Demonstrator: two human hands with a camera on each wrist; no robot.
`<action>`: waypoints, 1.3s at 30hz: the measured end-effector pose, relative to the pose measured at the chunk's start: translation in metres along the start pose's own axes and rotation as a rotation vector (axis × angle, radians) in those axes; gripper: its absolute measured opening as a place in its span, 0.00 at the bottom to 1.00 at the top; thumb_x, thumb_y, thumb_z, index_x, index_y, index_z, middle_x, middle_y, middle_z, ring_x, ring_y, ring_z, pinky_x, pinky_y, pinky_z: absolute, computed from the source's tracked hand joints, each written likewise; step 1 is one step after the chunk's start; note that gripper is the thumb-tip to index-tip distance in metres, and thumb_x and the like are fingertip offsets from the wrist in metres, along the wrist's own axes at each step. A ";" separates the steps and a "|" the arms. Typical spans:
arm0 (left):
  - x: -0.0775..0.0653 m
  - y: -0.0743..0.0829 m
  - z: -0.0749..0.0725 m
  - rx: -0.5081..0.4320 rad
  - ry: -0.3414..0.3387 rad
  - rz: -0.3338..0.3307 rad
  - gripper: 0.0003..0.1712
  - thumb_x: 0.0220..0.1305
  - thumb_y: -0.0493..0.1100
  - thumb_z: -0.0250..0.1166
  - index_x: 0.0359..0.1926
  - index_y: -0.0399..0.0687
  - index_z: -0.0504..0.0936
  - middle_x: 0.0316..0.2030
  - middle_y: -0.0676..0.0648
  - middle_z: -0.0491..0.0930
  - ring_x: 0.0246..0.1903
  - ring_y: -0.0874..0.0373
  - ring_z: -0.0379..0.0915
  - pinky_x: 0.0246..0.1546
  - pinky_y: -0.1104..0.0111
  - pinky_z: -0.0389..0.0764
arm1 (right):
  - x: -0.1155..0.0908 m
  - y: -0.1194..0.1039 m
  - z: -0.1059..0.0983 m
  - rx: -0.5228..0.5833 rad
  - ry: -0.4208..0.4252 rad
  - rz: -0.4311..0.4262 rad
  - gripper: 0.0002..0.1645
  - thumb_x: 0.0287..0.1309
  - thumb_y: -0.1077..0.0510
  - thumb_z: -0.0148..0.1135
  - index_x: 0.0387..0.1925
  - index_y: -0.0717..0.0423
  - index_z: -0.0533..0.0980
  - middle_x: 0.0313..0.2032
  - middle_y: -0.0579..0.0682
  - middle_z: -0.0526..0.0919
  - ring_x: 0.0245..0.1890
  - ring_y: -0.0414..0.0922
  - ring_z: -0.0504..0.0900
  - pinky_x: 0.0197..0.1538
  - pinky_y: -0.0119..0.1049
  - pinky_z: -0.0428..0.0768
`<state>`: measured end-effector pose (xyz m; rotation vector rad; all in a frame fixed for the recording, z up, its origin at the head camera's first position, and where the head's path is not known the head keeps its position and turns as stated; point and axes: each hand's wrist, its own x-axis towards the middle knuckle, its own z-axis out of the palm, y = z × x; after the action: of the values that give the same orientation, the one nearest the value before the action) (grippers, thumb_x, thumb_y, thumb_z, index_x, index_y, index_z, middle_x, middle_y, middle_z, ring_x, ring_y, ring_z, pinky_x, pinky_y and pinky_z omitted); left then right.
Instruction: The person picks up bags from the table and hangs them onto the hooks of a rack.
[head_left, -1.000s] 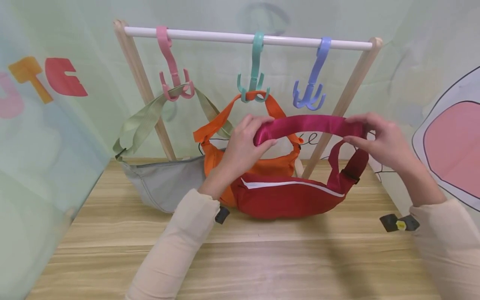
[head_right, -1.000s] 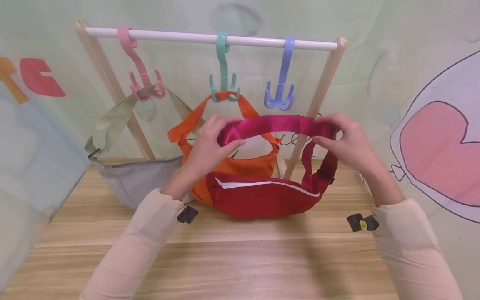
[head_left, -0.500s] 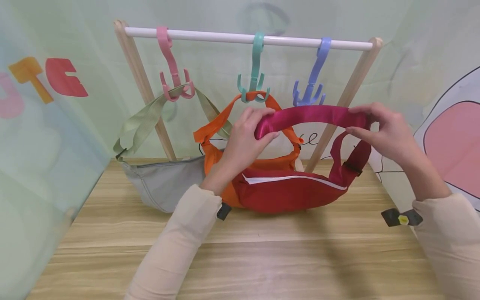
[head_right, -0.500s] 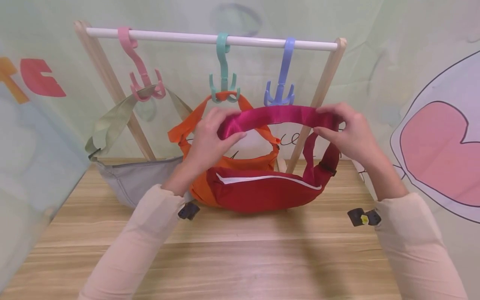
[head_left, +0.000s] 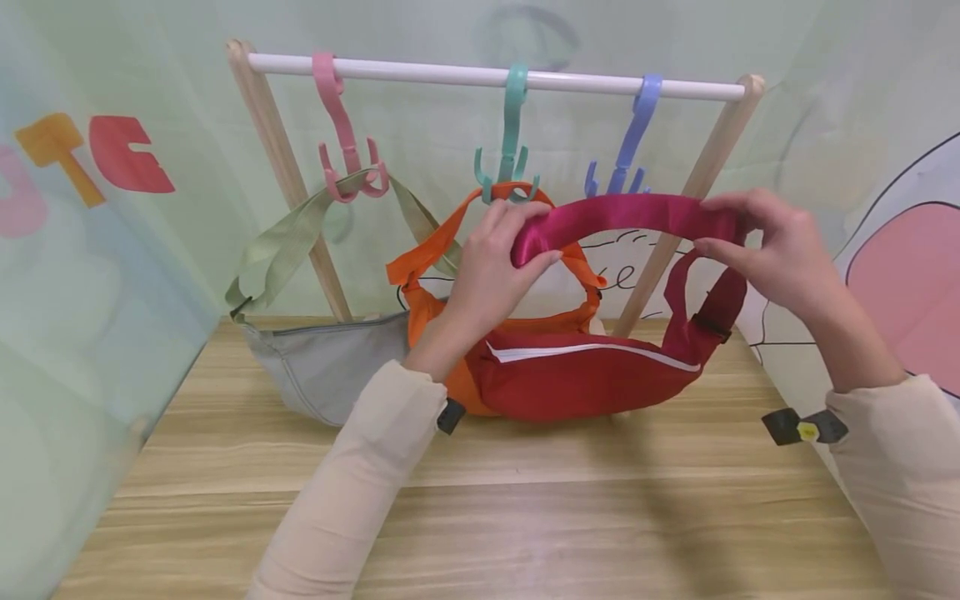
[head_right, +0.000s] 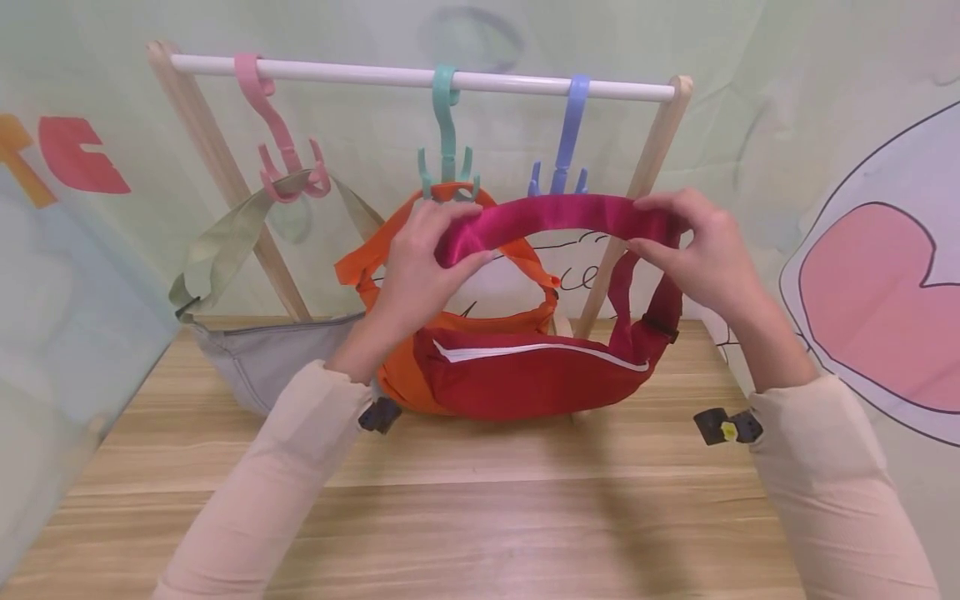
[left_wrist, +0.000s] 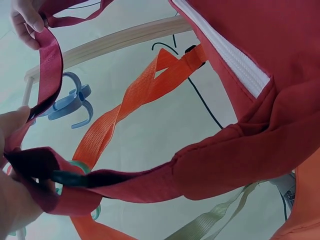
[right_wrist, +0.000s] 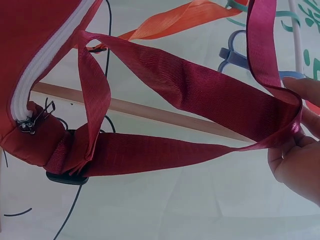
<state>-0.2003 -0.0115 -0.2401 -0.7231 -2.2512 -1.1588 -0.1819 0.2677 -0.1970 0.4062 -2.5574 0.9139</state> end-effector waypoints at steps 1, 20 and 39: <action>0.000 0.000 0.000 -0.004 0.002 0.000 0.26 0.54 0.43 0.68 0.54 0.41 0.73 0.45 0.43 0.71 0.44 0.53 0.68 0.37 0.69 0.76 | 0.000 0.000 0.000 0.001 0.003 0.003 0.23 0.51 0.62 0.66 0.51 0.59 0.74 0.31 0.43 0.72 0.30 0.36 0.69 0.29 0.26 0.64; 0.008 0.001 -0.003 -0.009 0.061 0.017 0.27 0.53 0.43 0.68 0.54 0.41 0.73 0.48 0.43 0.71 0.48 0.53 0.67 0.40 0.69 0.75 | 0.009 -0.008 -0.002 0.030 0.066 -0.029 0.23 0.49 0.65 0.65 0.51 0.60 0.75 0.31 0.40 0.71 0.29 0.35 0.69 0.29 0.26 0.62; 0.021 0.007 -0.005 -0.031 0.071 -0.010 0.27 0.54 0.44 0.67 0.55 0.42 0.73 0.46 0.43 0.71 0.46 0.54 0.68 0.40 0.71 0.75 | 0.016 -0.014 -0.008 -0.012 0.076 0.017 0.25 0.51 0.60 0.65 0.53 0.57 0.74 0.31 0.40 0.70 0.29 0.34 0.68 0.31 0.28 0.61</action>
<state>-0.2100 -0.0075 -0.2195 -0.6736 -2.1849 -1.2080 -0.1886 0.2600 -0.1762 0.3408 -2.4996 0.9019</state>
